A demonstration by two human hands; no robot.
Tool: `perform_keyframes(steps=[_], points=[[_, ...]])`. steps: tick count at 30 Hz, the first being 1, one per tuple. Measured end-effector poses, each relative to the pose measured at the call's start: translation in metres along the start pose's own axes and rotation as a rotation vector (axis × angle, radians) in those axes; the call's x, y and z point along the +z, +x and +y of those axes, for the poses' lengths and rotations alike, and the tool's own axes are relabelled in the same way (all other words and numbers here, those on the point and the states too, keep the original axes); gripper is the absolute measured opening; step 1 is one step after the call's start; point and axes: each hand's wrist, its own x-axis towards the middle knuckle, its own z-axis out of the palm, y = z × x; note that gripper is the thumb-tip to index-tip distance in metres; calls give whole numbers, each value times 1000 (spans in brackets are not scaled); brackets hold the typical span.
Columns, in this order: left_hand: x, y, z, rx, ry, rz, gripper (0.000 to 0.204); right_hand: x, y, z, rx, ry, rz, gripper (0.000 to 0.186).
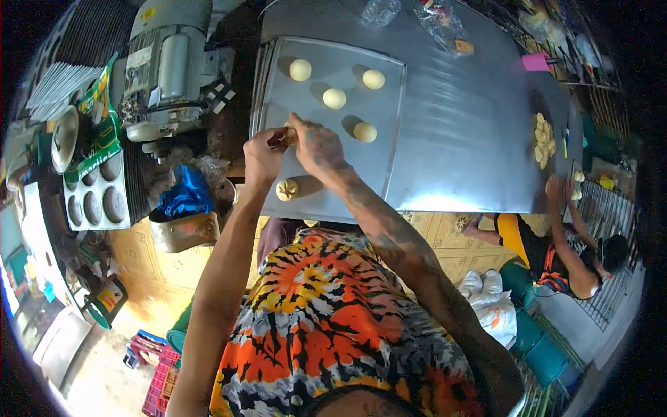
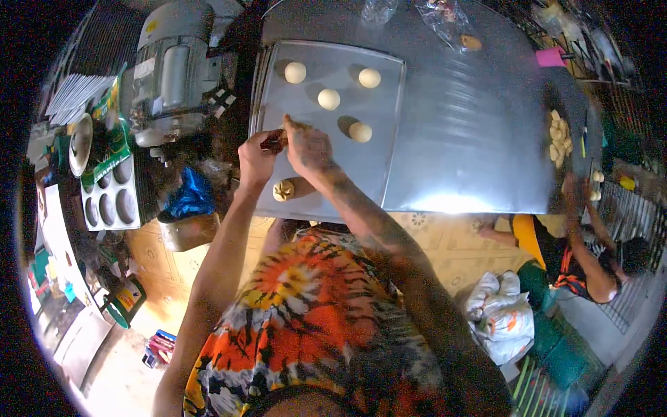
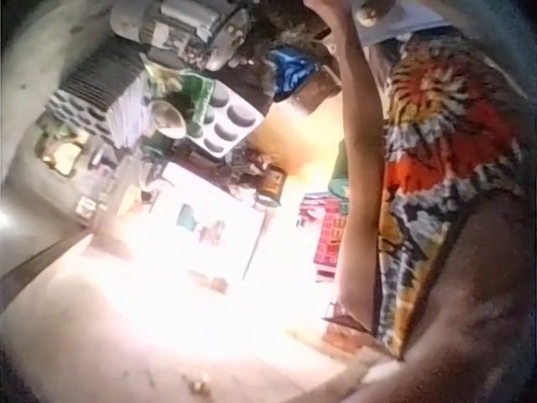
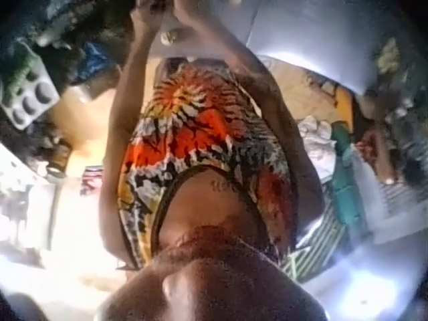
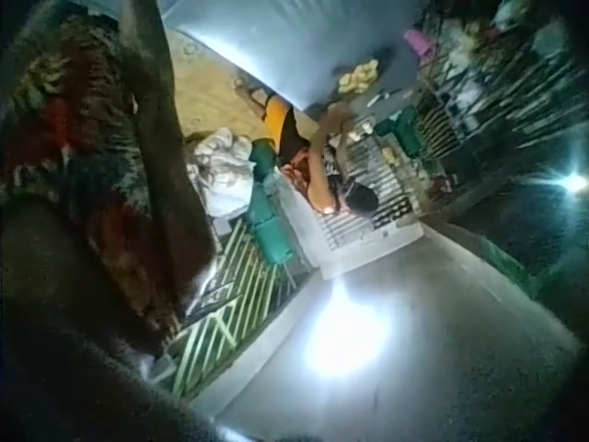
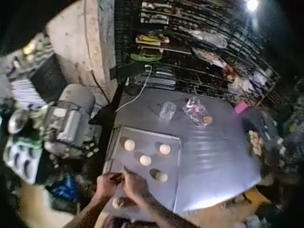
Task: The recorder is shaping and rounding dough portions by hand and placing them on a baking tray.
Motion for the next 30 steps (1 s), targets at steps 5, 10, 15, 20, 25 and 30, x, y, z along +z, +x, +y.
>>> perform_keyframes(steps=[5,10,15,20,25,30], points=[[-9,-3,-2,-45,-61,-8,31,-27,-50,-23,12,-115,-180,53],[-6,0,-29,358,-25,25,21,-13,-37,-28,-28,-44,138,53],[-8,-10,-18,48,-67,-23,19,7,-43,-30,73,-107,29,50],[-9,-8,-9,-45,21,-42,19,-48,-109,-34,204,25,-155,47],[24,-25,40,77,-141,11,22,-98,-102,32,485,92,-34,52],[116,3,52,122,-9,-207,33,-61,-57,111,119,-105,164,53]])
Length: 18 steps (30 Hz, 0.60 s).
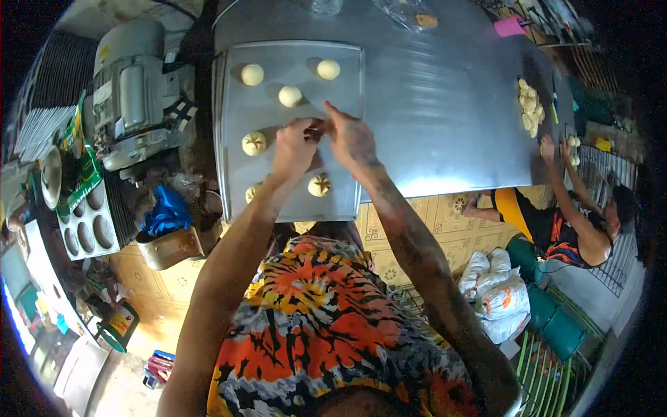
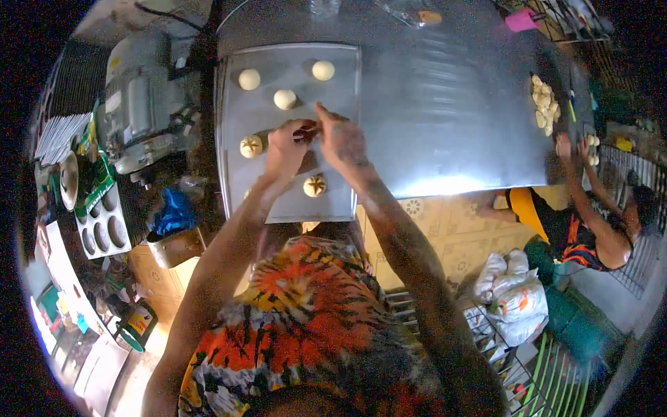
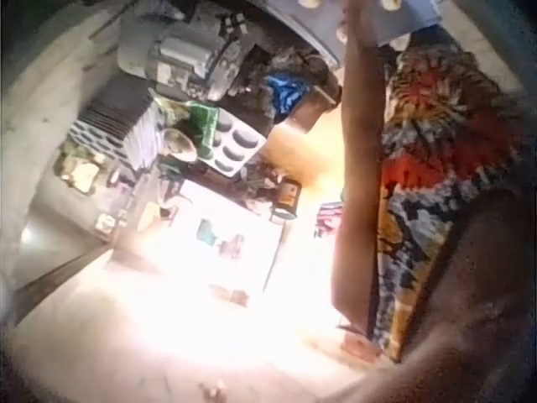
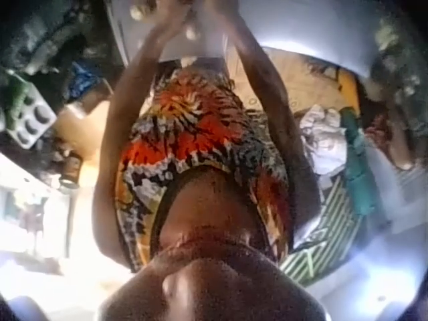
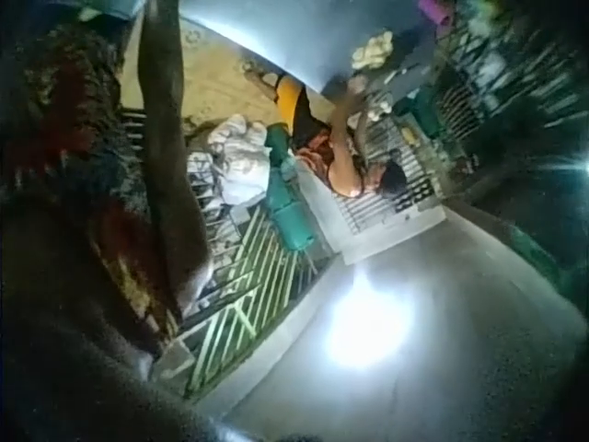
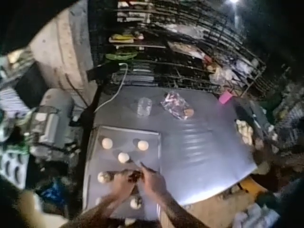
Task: The recorder is shaping and rounding dough portions by hand and placing them on a baking tray.
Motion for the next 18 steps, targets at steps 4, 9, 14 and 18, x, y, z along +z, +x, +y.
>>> perform_keyframes(steps=[4,9,14,18], points=[[7,9,0,-154,11,19,33,-3,-41,8,-79,-221,-105,50],[10,17,-3,69,-141,96,28,-44,-69,-5,-24,14,-76,49],[4,8,7,30,-64,-93,29,7,-25,-1,66,-146,32,49],[5,10,-7,-31,20,-25,29,-21,-57,-27,109,-49,-103,50]])
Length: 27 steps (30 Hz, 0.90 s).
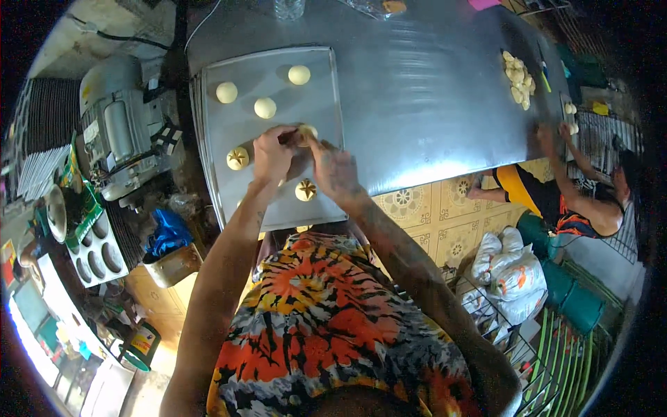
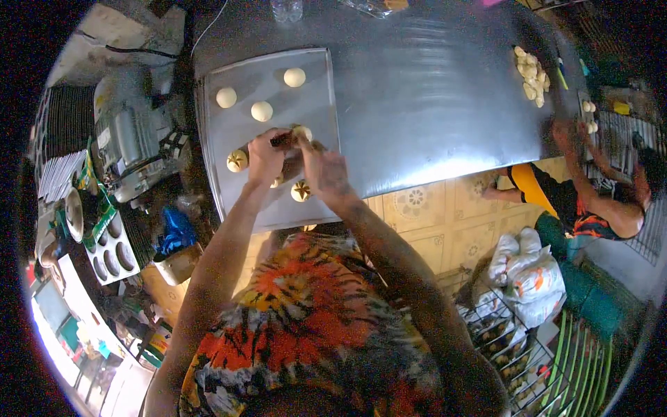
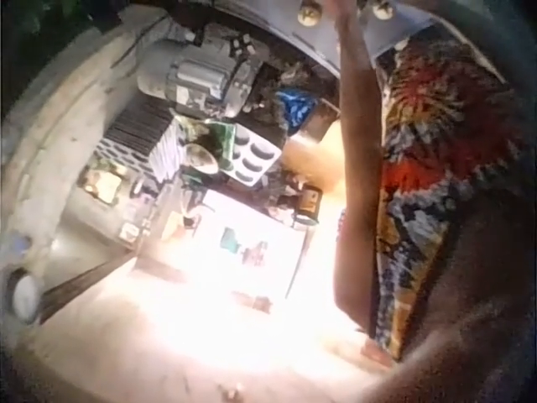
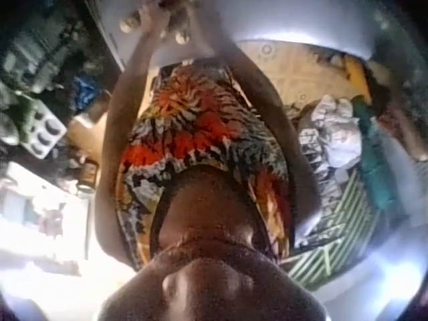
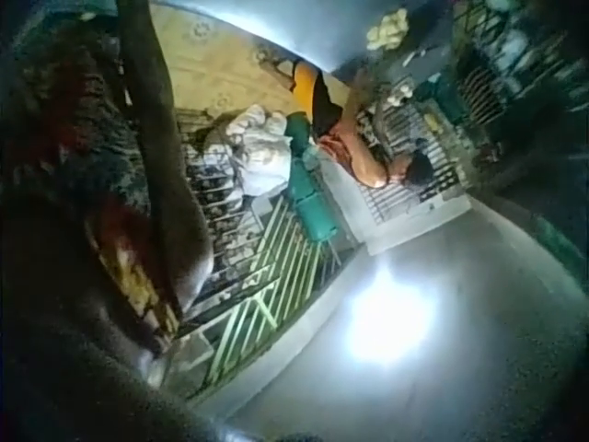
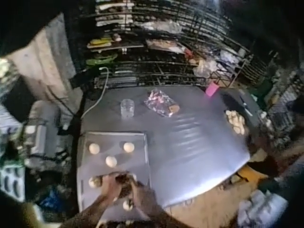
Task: The recorder is shaping and rounding dough portions by hand and placing them on a baking tray.
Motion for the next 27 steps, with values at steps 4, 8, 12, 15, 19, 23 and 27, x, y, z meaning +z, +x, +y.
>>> perform_keyframes(steps=[4,8,12,15,19,23,27], points=[[-3,2,-3,88,-88,-10,27,-7,-9,-8,45,27,52,52],[-4,1,-7,180,-133,-63,27,1,-2,-12,85,40,155,52],[-10,5,-18,141,89,-97,30,24,17,-15,110,105,169,51],[-13,6,-16,-11,-95,-117,32,13,-22,-32,133,139,49,50],[-31,7,0,-10,-126,18,28,-13,-2,-41,156,153,-67,48],[-46,24,-1,55,-49,186,25,-12,68,-37,94,252,36,47],[-59,52,-24,97,37,244,26,33,139,-26,-189,122,139,48]])
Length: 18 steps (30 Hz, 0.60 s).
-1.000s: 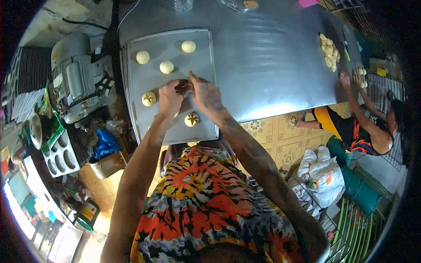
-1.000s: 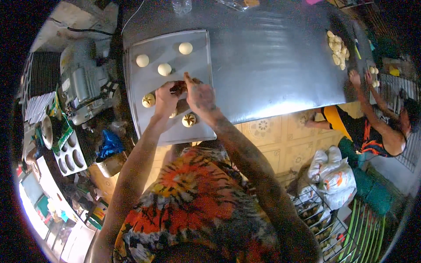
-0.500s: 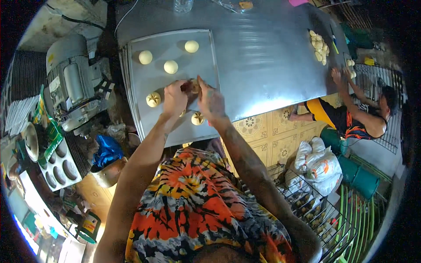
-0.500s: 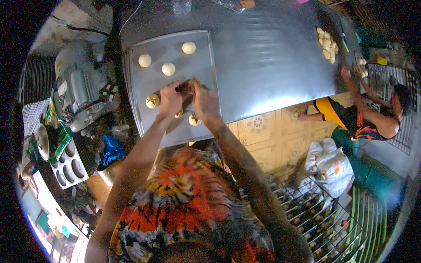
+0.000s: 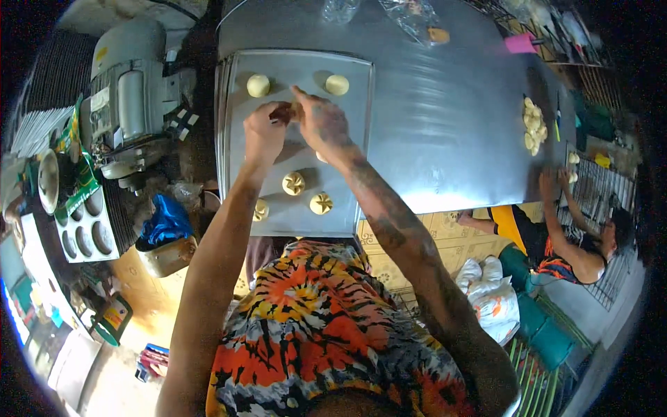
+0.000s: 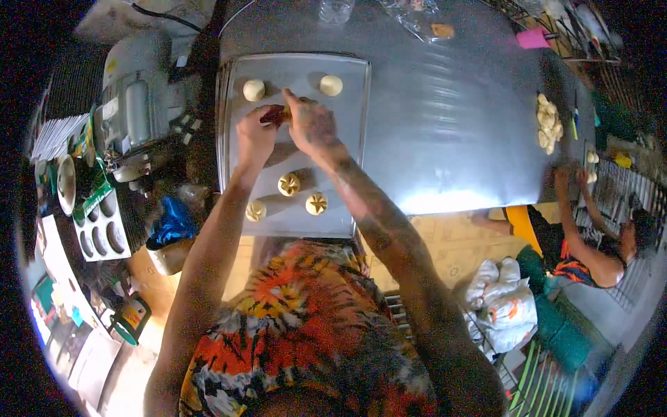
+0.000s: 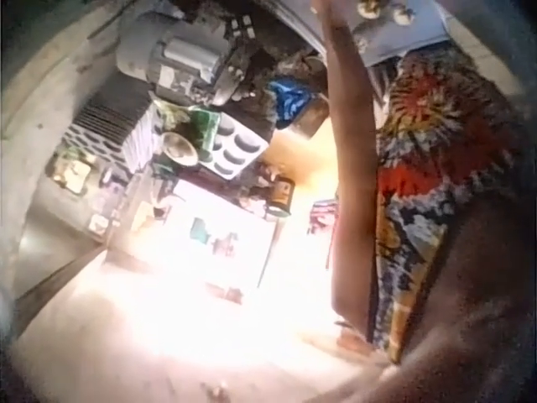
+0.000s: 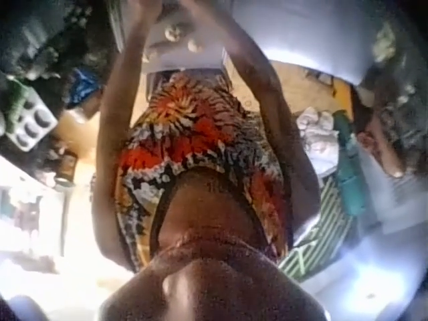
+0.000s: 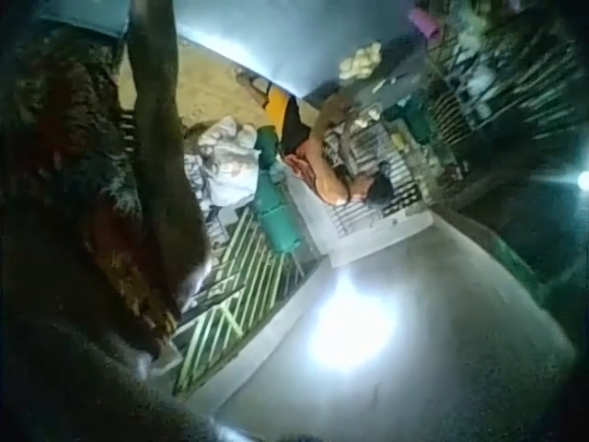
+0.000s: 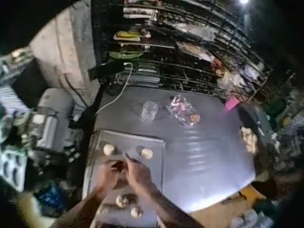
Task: The recorder is shaping and rounding dough portions by hand and placing them on a baking tray.
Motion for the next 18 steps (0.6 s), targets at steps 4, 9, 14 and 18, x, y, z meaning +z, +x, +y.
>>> perform_keyframes(steps=[4,9,14,18], points=[[-2,7,8,-191,28,-47,28,-10,-19,15,-162,78,-48,47],[-3,8,-8,-30,-209,-28,28,-49,-36,-8,104,53,-374,48],[-9,-4,-2,-106,-60,-190,30,2,-3,1,-3,19,-28,47],[-14,-3,14,-198,-30,-148,29,-20,-41,-18,49,-69,-244,48]])
